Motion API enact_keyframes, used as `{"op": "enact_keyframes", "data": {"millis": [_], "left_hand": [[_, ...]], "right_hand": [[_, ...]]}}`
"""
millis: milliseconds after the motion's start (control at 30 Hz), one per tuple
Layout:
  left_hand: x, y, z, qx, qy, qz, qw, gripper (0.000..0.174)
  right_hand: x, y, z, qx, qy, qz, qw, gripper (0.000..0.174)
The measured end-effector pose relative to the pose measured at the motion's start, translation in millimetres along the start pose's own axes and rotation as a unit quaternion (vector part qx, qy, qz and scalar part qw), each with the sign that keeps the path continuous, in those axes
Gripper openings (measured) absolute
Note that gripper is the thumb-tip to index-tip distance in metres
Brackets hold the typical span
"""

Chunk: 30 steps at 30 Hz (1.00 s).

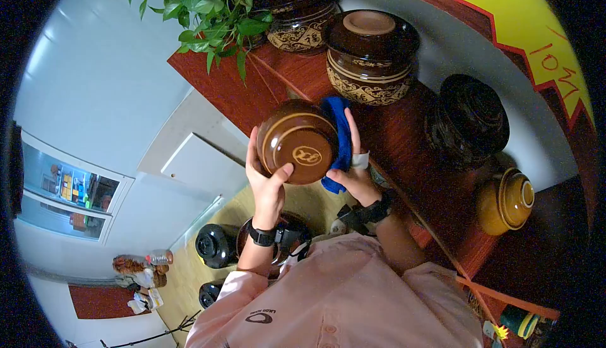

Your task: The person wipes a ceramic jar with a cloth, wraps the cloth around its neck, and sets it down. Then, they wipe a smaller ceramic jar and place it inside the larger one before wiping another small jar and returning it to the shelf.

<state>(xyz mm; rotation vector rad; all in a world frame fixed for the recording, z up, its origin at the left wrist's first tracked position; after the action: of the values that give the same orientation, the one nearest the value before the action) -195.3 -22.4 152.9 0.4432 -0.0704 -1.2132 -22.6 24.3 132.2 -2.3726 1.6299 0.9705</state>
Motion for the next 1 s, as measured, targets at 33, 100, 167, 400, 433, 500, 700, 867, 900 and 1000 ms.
{"op": "enact_keyframes", "data": {"millis": [33,100,167,400,433,500,700,867,900,1000], "left_hand": [[-1,-1,-7,0.038,-0.022,-0.007,0.999,0.098],[-2,0,-22,0.116,-0.065,-0.019,0.991,0.095],[-1,4,-24,0.106,-0.067,-0.036,0.991,0.090],[14,5,-32,0.052,-0.088,-0.040,0.994,0.092],[17,6,-34,0.043,-0.096,-0.053,0.993,0.093],[20,10,-36,0.028,-0.109,-0.077,0.991,0.094],[17,1,-54,0.019,-0.185,-0.138,0.973,0.102],[15,1,-47,-0.003,-0.162,-0.184,0.969,0.103],[10,1,-40,-0.001,-0.139,-0.198,0.970,0.102],[3,15,-17,-0.123,-0.116,-0.297,0.940,0.102]], "right_hand": [[4,1,5,-0.031,0.018,0.021,0.999,0.106],[11,4,10,-0.082,0.041,0.066,0.994,0.106],[13,4,9,-0.110,0.044,0.101,0.988,0.104],[4,1,-9,-0.153,0.026,0.121,0.981,0.080],[3,-1,-14,-0.153,0.041,0.137,0.978,0.066],[1,-8,-14,-0.100,0.048,0.138,0.984,0.062],[-1,-8,-22,-0.090,0.087,0.107,0.986,0.060],[-1,-16,-20,-0.102,0.094,0.080,0.987,0.065],[-1,-17,-18,-0.110,0.099,0.074,0.986,0.066],[5,-8,-18,-0.170,0.147,0.053,0.973,0.063]]}}
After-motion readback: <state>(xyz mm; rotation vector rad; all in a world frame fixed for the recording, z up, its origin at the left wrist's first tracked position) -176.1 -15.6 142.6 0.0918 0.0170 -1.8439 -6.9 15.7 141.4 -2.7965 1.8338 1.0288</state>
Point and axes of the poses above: each hand's wrist, its own x-axis away from the middle knuckle, its own y-axis out of the palm, z = x × y, the point moved 9 cm from there along -x, towards the middle knuckle, and after that the axes turned 5 degrees about -y, right-handed, at the moved point
